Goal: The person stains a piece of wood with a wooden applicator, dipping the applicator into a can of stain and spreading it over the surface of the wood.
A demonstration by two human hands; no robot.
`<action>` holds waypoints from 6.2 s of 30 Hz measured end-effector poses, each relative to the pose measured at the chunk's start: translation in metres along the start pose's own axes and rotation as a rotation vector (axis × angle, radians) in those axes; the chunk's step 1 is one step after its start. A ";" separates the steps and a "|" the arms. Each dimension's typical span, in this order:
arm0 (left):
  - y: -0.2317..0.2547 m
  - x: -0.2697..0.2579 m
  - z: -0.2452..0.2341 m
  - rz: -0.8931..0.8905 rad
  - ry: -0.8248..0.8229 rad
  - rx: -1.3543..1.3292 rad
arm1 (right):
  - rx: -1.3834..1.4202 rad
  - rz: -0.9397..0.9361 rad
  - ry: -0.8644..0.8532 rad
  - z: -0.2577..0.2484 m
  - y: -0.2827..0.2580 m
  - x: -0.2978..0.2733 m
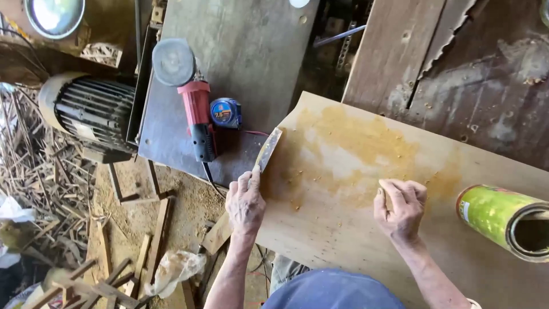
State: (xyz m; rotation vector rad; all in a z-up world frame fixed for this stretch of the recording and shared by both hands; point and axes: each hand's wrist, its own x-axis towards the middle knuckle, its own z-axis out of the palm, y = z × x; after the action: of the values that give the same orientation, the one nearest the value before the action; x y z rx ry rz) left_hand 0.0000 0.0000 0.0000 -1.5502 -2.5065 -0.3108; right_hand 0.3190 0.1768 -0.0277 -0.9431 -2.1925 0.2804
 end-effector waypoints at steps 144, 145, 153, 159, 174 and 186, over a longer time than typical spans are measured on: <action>0.130 0.079 0.031 0.729 -0.354 -0.536 | -0.227 0.209 -0.363 -0.028 -0.006 -0.012; 0.128 0.071 0.027 0.728 -0.357 -0.532 | -0.222 0.210 -0.363 -0.031 -0.010 -0.015; 0.061 -0.007 -0.014 0.402 -0.198 -0.387 | 0.121 -0.083 -0.305 -0.006 -0.070 0.039; 0.020 -0.070 -0.022 -0.031 -0.133 -0.200 | 0.203 -0.478 -0.357 0.107 -0.110 0.073; 0.134 -0.107 -0.026 -0.114 -0.035 -0.310 | 0.067 -0.579 -0.499 0.046 -0.039 0.034; 0.185 -0.131 -0.017 0.178 -0.124 -0.379 | 0.000 -0.286 -0.435 -0.070 0.040 -0.048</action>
State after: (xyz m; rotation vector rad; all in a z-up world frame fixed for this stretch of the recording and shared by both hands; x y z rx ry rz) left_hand 0.2242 -0.0373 -0.0020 -1.9716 -2.4802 -0.7171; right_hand 0.4118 0.1659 -0.0205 -0.5933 -2.6868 0.3756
